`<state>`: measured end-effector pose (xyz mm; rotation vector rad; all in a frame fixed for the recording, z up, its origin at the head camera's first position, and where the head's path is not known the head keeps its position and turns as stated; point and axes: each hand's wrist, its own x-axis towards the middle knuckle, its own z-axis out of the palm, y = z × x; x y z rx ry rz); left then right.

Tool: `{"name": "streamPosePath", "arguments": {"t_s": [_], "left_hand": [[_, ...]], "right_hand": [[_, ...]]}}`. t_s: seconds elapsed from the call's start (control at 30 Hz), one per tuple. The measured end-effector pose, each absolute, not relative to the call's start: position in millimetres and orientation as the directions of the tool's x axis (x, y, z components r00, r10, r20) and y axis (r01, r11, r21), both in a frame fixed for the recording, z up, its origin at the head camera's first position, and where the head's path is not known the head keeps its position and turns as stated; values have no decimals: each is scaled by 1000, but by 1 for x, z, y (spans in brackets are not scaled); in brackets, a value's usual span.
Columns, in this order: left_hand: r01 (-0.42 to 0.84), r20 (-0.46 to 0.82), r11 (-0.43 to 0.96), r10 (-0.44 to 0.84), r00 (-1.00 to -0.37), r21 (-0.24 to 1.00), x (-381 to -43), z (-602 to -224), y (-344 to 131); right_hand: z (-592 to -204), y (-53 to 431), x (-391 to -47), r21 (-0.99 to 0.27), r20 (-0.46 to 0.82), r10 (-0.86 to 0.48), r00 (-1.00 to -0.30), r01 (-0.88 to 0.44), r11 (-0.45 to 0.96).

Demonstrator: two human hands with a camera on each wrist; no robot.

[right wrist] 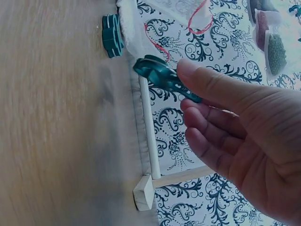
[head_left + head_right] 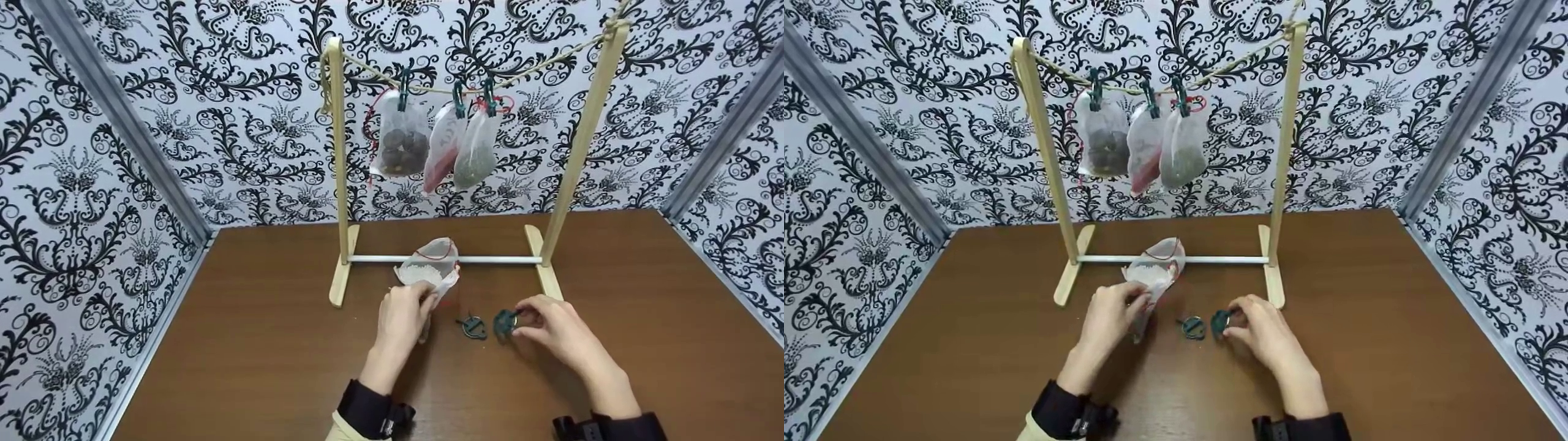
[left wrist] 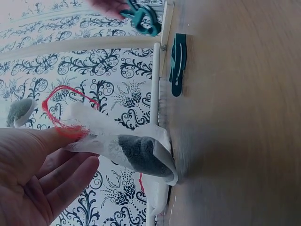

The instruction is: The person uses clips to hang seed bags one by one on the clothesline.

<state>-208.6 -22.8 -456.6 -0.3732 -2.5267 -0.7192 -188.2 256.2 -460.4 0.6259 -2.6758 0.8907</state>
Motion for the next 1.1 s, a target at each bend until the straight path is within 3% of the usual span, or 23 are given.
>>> {"name": "streamPosePath", "arguments": {"t_s": [0.13,0.5,0.63,0.9,1.1], "left_hand": [[390,533,812,117,-838,434,-209,-453,-22],[440,572,763,113,-812,474,-208,-444,-14],[499,586,714,154,-796,491,-210,-435,-9],[598,578,567,244,-779,566,-220,-383,11],[622,616,631,276,-738,462,-231,-338,24]], "right_hand": [[-460,253,-189,-484,485,-315,-816,-551,680],[-444,249,-192,-445,644,-253,-722,-622,644],[-430,251,-197,-356,733,-237,-637,-658,664],[-374,258,-214,-206,816,-280,-506,-707,677],[-327,260,-228,-114,819,-344,-459,-719,686]]}}
